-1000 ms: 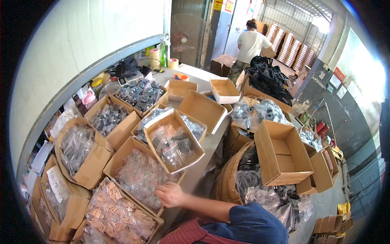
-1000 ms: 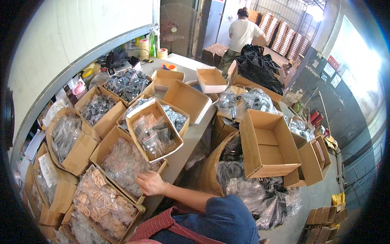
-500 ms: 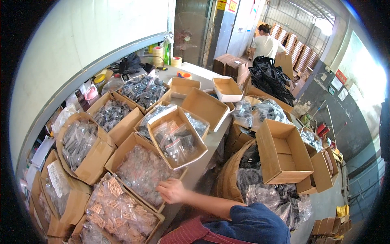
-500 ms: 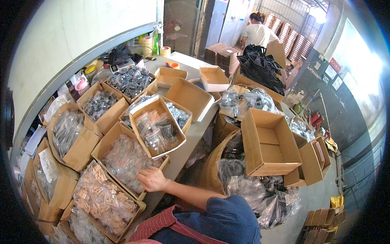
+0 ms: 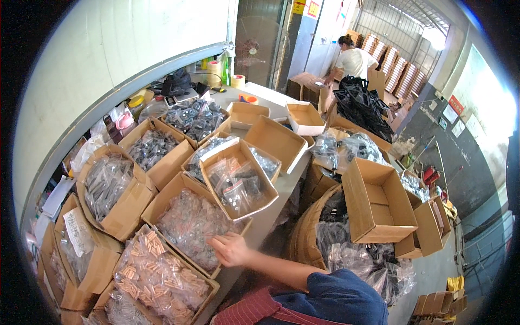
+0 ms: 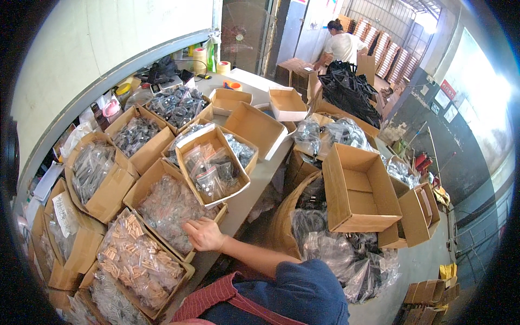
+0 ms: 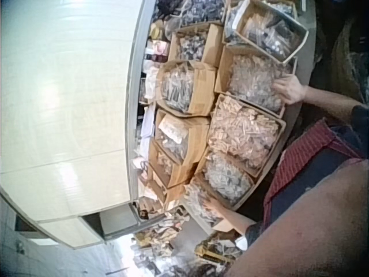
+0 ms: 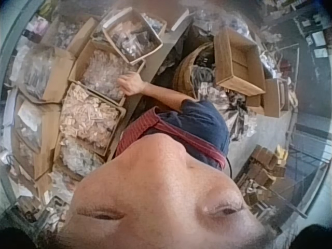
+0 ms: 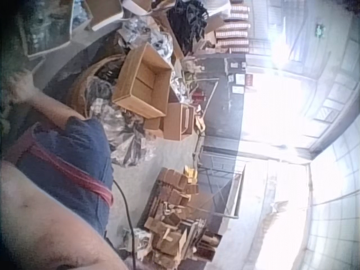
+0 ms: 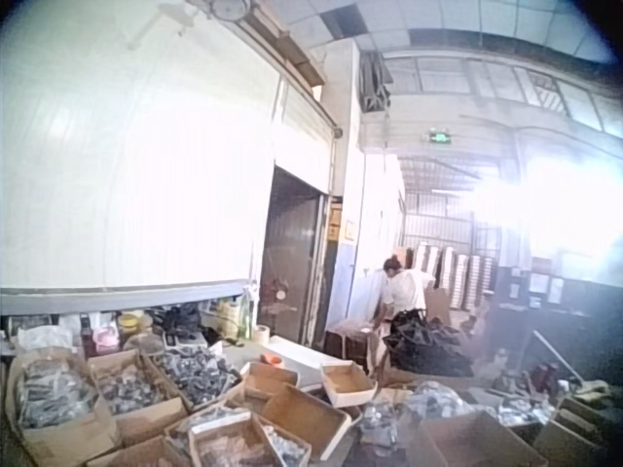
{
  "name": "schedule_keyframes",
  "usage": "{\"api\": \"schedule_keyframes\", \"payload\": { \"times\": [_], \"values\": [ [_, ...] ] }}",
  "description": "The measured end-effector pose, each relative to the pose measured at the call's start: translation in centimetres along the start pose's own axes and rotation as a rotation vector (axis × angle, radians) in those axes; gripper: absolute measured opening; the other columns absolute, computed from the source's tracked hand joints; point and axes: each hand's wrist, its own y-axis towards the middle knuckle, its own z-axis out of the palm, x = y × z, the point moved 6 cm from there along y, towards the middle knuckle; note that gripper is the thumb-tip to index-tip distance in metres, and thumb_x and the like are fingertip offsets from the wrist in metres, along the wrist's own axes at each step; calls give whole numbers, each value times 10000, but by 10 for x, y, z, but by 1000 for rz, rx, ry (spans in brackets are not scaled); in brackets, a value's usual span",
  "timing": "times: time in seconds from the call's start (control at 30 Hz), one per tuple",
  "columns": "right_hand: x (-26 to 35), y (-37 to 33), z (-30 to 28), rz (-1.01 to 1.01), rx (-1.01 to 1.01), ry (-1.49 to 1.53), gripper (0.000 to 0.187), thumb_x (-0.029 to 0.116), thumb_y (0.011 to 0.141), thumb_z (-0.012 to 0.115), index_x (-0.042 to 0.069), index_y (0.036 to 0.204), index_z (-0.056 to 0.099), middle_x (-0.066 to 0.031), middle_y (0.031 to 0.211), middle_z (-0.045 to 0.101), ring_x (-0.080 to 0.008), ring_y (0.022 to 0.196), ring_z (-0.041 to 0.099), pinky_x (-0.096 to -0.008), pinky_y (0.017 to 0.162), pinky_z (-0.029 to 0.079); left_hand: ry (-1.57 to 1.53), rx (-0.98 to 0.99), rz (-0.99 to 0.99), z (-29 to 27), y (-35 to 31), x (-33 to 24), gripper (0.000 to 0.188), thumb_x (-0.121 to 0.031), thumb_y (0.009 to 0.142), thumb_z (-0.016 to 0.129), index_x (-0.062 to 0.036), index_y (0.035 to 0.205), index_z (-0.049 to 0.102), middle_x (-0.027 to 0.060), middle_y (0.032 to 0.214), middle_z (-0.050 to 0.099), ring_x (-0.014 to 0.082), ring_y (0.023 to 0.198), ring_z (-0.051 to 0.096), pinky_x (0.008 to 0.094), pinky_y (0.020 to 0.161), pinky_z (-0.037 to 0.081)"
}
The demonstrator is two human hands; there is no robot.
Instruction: The person sorts small black hardware components from a cardboard box into clear plastic bags. They repeatedly pick up the items, place them into bags, and seal them. The person also handles a stack of papers and moves a cardboard box to the side.
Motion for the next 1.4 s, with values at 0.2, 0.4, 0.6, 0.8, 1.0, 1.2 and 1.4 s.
{"api": "schedule_keyframes", "payload": {
  "times": [0.2,0.4,0.6,0.8,1.0,1.2,1.4],
  "values": [
    [0,-1,-1,68,98,-14,457,136,794,642,41,1238,591,-107,1126,682,-282,860,677,-380,790,516,2,7,2,1,-3,6,393,-358,1057,500,-243,1424,582,54,1523,495,320,1323,519,542,1092,403],
    [0,-4,1,-13,58,-52,412,143,806,638,52,1206,607,-95,1078,681,-260,871,682,-372,803,511,12,11,3,2,-3,11,390,-359,1058,498,-243,1420,587,44,1525,495,316,1323,519,543,1093,400],
    [1,-4,5,-10,73,-50,256,144,818,636,85,1064,599,-64,939,637,-243,834,672,-375,762,494,25,11,-1,0,-3,20,387,-360,1059,497,-244,1416,592,35,1527,494,312,1322,519,543,1095,398],
    [3,-1,0,-27,33,-41,213,143,820,636,94,1022,588,-56,891,613,-240,803,664,-375,750,487,30,22,-3,3,-4,22,384,-361,1060,495,-244,1412,596,25,1528,493,308,1321,519,543,1096,396],
    [1,-2,3,-24,39,-50,265,144,785,645,112,1046,618,-37,885,636,-243,775,667,-375,727,521,48,28,-17,3,-8,31,381,-362,1061,494,-244,1408,601,15,1530,493,305,1320,519,543,1097,394],
    [0,-4,3,-25,32,-53,254,137,797,640,110,1048,618,-35,905,648,-237,778,670,-377,730,517,54,41,-17,4,-8,36,378,-362,1062,492,-244,1404,606,5,1531,492,301,1319,519,543,1098,392],
    [-2,-6,8,-31,65,-45,245,133,805,636,106,1048,616,-33,922,652,-234,787,672,-378,737,516,66,54,-26,4,-10,48,376,-363,1063,491,-245,1399,610,-4,1533,491,297,1318,519,543,1099,390]
  ]
}}
